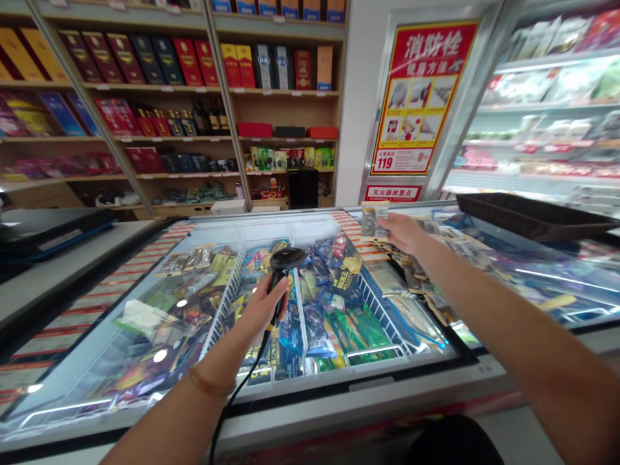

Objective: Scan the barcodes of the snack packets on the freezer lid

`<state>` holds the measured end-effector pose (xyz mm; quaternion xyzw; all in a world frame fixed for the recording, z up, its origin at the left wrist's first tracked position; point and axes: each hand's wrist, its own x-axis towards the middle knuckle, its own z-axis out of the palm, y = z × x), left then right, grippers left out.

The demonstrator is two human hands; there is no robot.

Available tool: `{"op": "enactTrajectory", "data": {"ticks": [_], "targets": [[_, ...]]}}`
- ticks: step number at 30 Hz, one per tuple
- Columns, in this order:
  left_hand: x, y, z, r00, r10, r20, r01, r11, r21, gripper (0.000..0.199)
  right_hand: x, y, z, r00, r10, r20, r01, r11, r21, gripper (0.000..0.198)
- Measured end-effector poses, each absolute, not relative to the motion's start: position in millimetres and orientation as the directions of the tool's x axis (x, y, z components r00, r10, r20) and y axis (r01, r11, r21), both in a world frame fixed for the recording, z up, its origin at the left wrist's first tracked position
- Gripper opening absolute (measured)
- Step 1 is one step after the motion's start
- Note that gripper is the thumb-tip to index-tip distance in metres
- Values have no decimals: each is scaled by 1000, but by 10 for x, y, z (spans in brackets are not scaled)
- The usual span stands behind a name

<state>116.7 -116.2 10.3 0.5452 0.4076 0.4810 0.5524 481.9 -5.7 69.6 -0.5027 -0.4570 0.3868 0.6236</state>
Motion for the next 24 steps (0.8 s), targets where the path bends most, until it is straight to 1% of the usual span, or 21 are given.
{"op": "enactTrajectory", "data": {"ticks": [1, 3, 6, 8, 14, 19, 24], "targets": [[1166, -1164, 101, 219, 973, 72, -84, -55, 995, 47, 4518, 11, 599, 210, 970, 123, -116, 150, -982, 5], [1161, -1157, 90, 253, 965, 67, -68, -51, 996, 51, 3985, 127, 401, 138, 985, 107, -250, 139, -958, 13], [1148, -1133, 71, 295, 954, 57, -45, -45, 998, 56, 3433, 251, 137, 104, 988, 113, -418, 147, -897, 19], [1145, -1128, 69, 304, 951, 52, -29, -45, 999, 57, 3241, 303, 4, 94, 990, 105, -469, 137, -873, 18], [1173, -1154, 54, 304, 951, 46, 64, -68, 996, 54, 3188, 340, -155, 82, 994, 76, -459, 105, -882, 20], [1190, -1152, 8, 339, 940, 29, 58, -51, 997, 54, 3215, 346, -162, 63, 993, 98, -418, 115, -901, 21], [1185, -1137, -9, 368, 930, 17, 57, -41, 998, 57, 3205, 354, -163, 56, 994, 99, -463, 113, -879, 22]]}}
